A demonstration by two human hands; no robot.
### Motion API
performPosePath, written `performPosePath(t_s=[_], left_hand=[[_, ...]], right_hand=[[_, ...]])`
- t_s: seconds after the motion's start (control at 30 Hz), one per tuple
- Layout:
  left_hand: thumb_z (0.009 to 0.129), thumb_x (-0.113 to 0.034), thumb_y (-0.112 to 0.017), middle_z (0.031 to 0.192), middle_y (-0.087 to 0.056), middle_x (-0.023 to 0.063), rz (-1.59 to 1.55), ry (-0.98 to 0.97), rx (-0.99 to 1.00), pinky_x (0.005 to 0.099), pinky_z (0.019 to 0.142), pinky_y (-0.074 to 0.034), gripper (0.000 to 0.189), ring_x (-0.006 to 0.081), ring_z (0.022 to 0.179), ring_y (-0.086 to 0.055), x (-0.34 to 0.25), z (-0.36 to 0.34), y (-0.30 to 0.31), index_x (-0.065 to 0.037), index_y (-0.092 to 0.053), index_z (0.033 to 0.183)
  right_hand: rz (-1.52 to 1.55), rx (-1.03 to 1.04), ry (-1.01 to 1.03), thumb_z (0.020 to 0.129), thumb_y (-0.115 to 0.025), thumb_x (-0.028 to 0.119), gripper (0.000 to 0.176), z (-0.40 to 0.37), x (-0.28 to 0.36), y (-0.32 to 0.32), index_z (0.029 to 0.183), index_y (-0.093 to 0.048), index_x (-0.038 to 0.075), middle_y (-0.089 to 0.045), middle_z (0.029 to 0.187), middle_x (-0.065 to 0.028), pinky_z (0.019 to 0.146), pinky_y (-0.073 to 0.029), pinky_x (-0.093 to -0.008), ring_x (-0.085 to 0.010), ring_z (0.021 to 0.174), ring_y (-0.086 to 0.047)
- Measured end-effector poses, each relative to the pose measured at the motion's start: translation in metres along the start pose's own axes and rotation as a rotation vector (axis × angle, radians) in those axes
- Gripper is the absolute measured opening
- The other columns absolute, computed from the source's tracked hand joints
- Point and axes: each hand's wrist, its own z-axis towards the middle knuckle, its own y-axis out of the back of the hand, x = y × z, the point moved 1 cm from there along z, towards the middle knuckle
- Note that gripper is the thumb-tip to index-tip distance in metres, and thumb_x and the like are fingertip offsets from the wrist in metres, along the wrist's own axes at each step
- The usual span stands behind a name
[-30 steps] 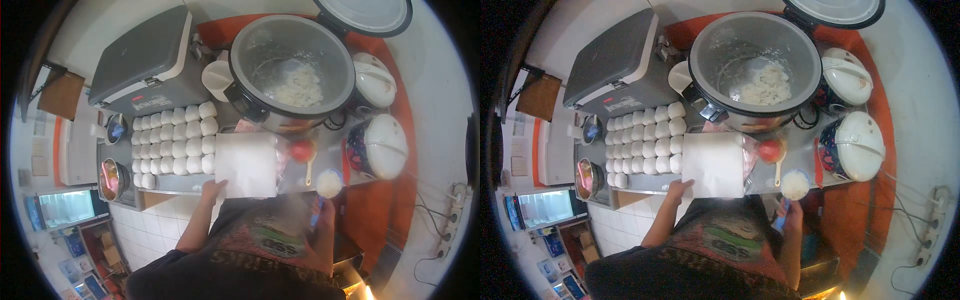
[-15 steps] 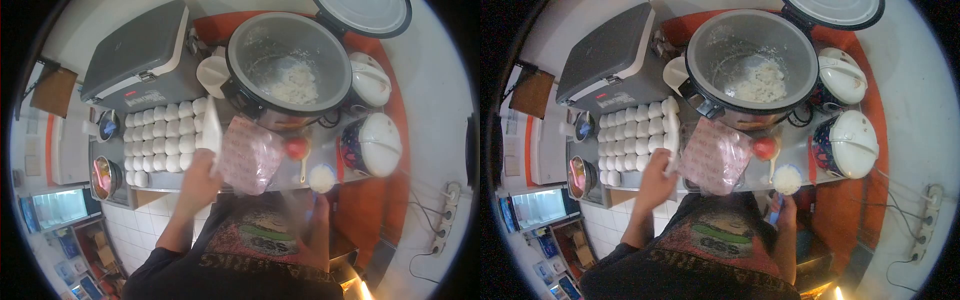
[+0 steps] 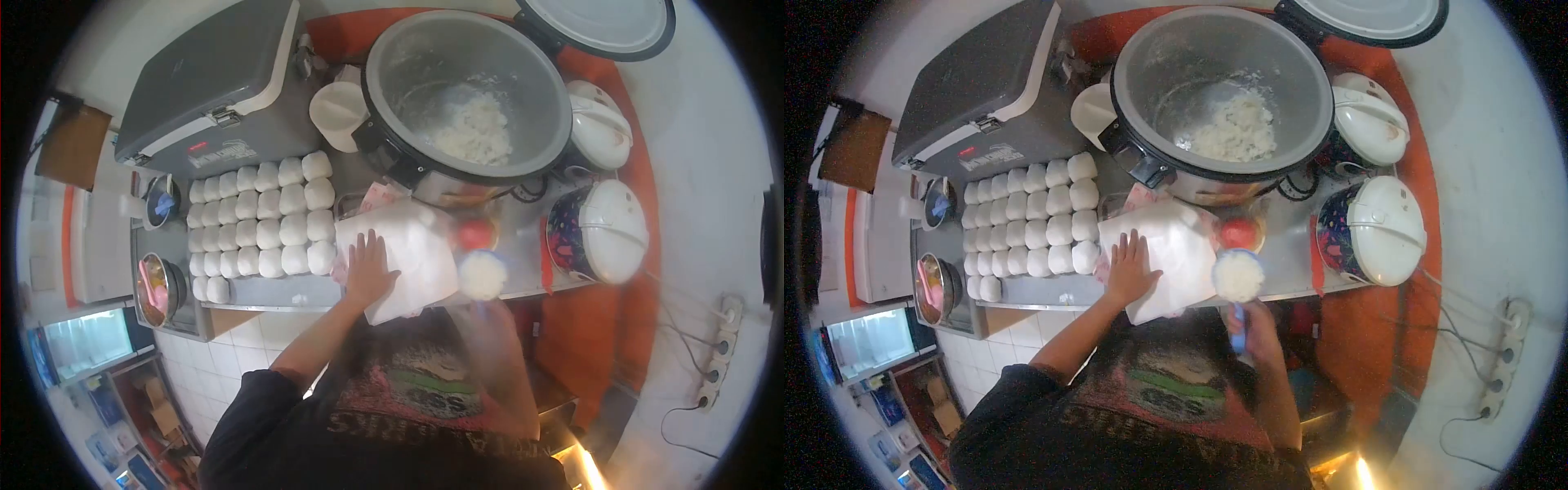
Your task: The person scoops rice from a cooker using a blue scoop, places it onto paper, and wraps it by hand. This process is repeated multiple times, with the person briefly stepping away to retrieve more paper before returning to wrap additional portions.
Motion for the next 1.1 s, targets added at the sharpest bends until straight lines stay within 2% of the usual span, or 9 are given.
performPosePath(t_s=[0.03,0.2,0.3,0.4,0.7,0.8,0.93,1.03,1.1], left_hand=[[0.078,-0.041,-0.074,0.151,-0.032,0.0285,-0.048,-0.028,0.036,0.0561,0.115,-0.024,0.088,0.0471,0.141,-0.027,0.01,-0.001,0.0,0.007,-0.037,0.143],[0.067,-0.045,-0.083,0.156,-0.029,0.0187,-0.018,-0.114,0.152,0.0519,0.118,-0.021,0.109,0.0396,0.144,-0.027,0.047,0.006,0.02,0.003,-0.028,0.148],[0.06,-0.045,-0.087,0.156,-0.031,0.0148,0.004,-0.119,0.192,0.0509,0.119,-0.021,0.119,0.0332,0.145,-0.029,0.051,0.004,0.025,0.002,-0.024,0.15],[0.057,-0.045,-0.088,0.155,-0.031,0.0145,0.038,-0.121,0.221,0.0502,0.12,-0.019,0.125,0.0301,0.145,-0.029,0.06,0.007,0.019,0.001,-0.02,0.151],[0.057,-0.04,-0.089,0.157,-0.03,0.0133,0.063,-0.068,0.205,0.0475,0.12,-0.019,0.125,0.0264,0.145,-0.03,0.063,0.013,0.012,0.0,-0.018,0.152],[0.076,-0.029,-0.078,0.157,-0.029,0.0161,0.114,-0.105,0.33,0.0473,0.119,-0.022,0.1,0.0275,0.145,-0.029,0.068,0.025,0.018,0.003,-0.02,0.151],[0.08,-0.003,-0.058,0.145,-0.045,0.0205,-0.001,-0.025,0.09,0.0471,0.118,-0.026,0.066,0.0303,0.139,-0.039,0.077,0.045,-0.013,0.005,-0.037,0.142],[0.08,0.0,-0.049,0.138,-0.052,0.0215,0.114,-0.098,-0.114,0.0474,0.117,-0.027,0.054,0.0317,0.133,-0.046,0.058,0.044,-0.004,0.006,-0.046,0.134],[0.085,-0.004,-0.046,0.136,-0.053,0.0207,0.109,-0.092,-0.115,0.0477,0.118,-0.026,0.044,0.0321,0.13,-0.048,0.048,0.04,-0.003,0.007,-0.05,0.128]], right_hand=[[0.005,0.07,0.017,0.091,-0.056,0.016,0.017,0.002,0.004,-0.026,0.104,-0.053,0.004,-0.053,0.079,-0.0049,0.048,-0.037,-0.0268,-0.0134,0.056,-0.046],[-0.518,0.051,0.152,0.091,-0.053,0.005,0.051,0.068,-0.024,-0.07,0.141,-0.047,0.011,-0.054,0.085,-0.0099,0.056,-0.047,-0.0345,-0.0195,0.065,-0.053],[-1.646,0.066,1.044,0.089,-0.051,0.0,0.068,0.106,-0.065,-0.078,0.152,-0.035,0.019,-0.055,0.093,-0.014,0.071,-0.05,-0.0411,-0.0286,0.08,-0.058],[-1.847,0.056,0.711,0.087,-0.05,-0.002,0.069,0.093,-0.084,-0.085,0.151,-0.037,0.021,-0.054,0.098,-0.0166,0.079,-0.048,-0.0447,-0.0352,0.09,-0.057],[-1.795,-0.047,0.595,0.088,-0.052,0.001,0.071,0.099,-0.093,-0.085,0.153,-0.032,0.024,-0.054,0.09,-0.0175,0.077,-0.048,-0.0471,-0.0371,0.083,-0.058],[-1.674,0.134,0.595,0.09,-0.054,0.002,0.07,0.095,-0.068,-0.078,0.153,-0.031,0.021,-0.058,0.098,-0.0203,0.082,-0.049,-0.0457,-0.038,0.089,-0.059],[-1.39,0.179,0.758,0.091,-0.056,0.002,0.07,0.073,-0.047,-0.087,0.154,-0.029,0.012,-0.061,0.122,-0.0236,0.093,-0.048,-0.0396,-0.0324,0.106,-0.062],[-1.074,-0.088,0.37,0.091,-0.057,0.003,0.067,0.041,-0.019,-0.092,0.153,-0.03,0.004,-0.056,0.134,-0.0218,0.095,-0.046,-0.0358,-0.0248,0.111,-0.061],[-1.086,-0.253,0.736,0.089,-0.058,0.003,0.068,0.041,-0.008,-0.051,0.152,-0.032,0.005,-0.058,0.129,-0.0184,0.093,-0.046,-0.0353,-0.0219,0.106,-0.059]])
